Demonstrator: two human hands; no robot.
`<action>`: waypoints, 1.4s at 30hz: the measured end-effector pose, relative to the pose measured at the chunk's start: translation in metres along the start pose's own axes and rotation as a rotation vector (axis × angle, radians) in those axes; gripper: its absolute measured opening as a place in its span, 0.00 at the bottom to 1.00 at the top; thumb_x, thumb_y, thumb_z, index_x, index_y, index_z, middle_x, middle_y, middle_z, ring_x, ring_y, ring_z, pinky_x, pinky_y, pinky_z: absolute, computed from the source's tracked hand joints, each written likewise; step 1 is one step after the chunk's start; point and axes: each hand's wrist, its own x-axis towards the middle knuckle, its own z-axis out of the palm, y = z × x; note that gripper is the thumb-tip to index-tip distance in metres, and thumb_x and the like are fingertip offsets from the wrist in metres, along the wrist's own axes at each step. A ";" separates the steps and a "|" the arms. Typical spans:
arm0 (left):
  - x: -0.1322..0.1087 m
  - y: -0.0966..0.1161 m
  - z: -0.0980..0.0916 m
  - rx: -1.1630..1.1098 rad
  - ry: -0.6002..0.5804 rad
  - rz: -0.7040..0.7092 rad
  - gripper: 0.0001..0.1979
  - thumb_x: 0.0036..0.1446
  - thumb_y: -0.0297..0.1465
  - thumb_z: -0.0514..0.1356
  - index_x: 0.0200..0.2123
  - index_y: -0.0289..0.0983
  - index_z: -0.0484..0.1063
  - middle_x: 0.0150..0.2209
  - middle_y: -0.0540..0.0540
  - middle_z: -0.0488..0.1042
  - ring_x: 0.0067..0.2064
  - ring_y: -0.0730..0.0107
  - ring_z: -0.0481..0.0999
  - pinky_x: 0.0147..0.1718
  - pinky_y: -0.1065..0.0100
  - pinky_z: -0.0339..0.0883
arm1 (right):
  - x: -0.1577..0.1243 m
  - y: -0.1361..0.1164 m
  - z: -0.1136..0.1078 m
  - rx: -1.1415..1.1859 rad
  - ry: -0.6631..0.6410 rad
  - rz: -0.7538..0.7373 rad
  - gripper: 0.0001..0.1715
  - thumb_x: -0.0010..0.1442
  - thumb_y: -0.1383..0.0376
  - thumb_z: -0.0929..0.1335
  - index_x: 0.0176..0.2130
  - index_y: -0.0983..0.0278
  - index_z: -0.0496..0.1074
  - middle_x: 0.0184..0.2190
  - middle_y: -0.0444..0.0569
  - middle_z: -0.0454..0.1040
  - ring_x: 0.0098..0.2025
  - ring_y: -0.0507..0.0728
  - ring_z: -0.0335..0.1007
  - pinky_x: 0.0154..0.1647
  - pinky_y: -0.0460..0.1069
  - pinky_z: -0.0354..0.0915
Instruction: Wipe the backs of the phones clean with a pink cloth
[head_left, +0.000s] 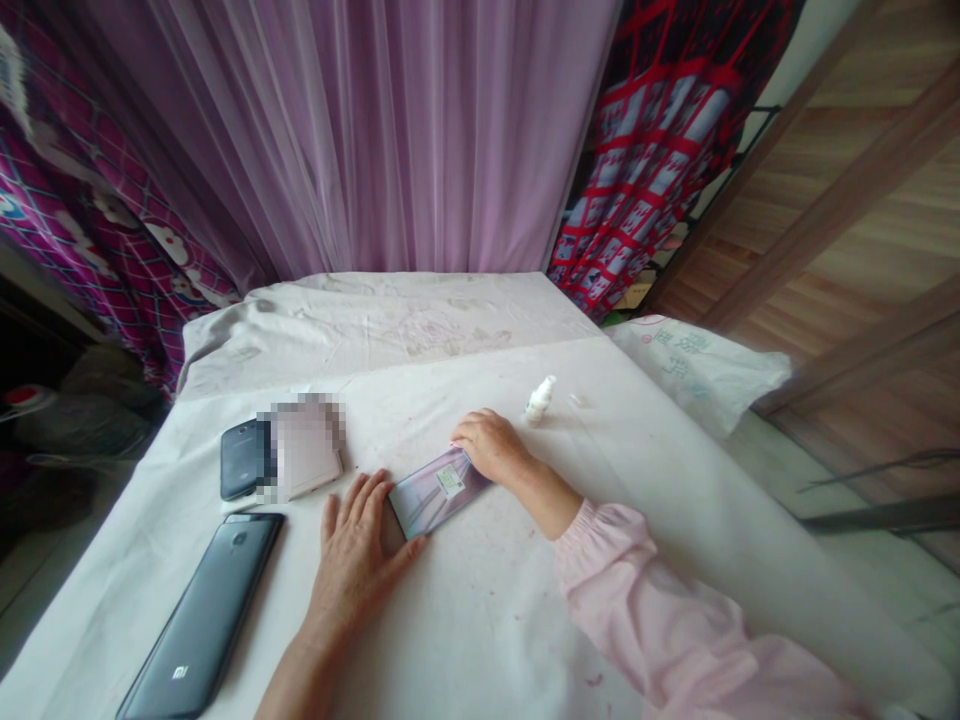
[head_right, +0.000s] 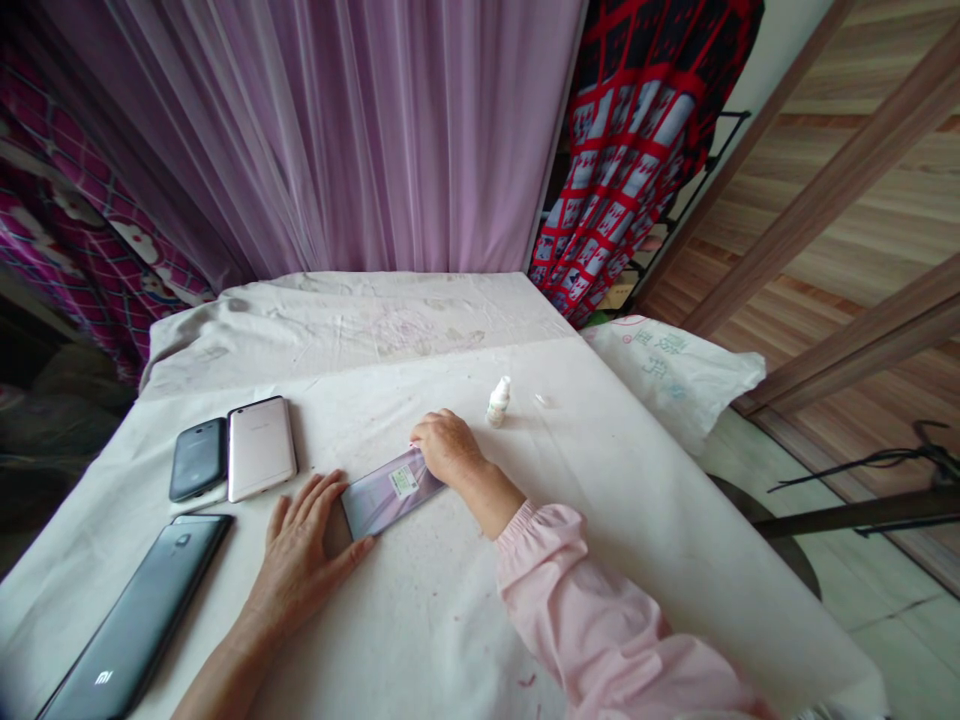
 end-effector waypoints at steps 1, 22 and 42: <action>0.000 0.000 0.000 0.000 0.003 0.000 0.29 0.56 0.43 0.58 0.57 0.38 0.58 0.62 0.37 0.63 0.65 0.49 0.55 0.61 0.41 0.42 | -0.001 0.003 0.000 0.021 0.015 0.011 0.09 0.59 0.70 0.67 0.33 0.62 0.79 0.36 0.49 0.79 0.41 0.55 0.69 0.46 0.48 0.60; -0.004 -0.005 0.000 -0.007 0.049 0.039 0.33 0.56 0.45 0.59 0.61 0.38 0.58 0.61 0.36 0.65 0.64 0.48 0.58 0.61 0.41 0.44 | -0.047 -0.006 0.002 1.569 0.271 0.466 0.28 0.42 0.53 0.76 0.42 0.63 0.75 0.35 0.50 0.79 0.35 0.56 0.74 0.31 0.46 0.66; 0.009 0.054 -0.014 -0.311 0.450 0.047 0.20 0.59 0.47 0.57 0.48 0.40 0.71 0.43 0.40 0.76 0.44 0.58 0.75 0.43 0.57 0.70 | -0.047 -0.045 0.017 1.241 0.472 0.368 0.21 0.50 0.49 0.71 0.32 0.65 0.75 0.25 0.45 0.74 0.28 0.53 0.67 0.29 0.46 0.64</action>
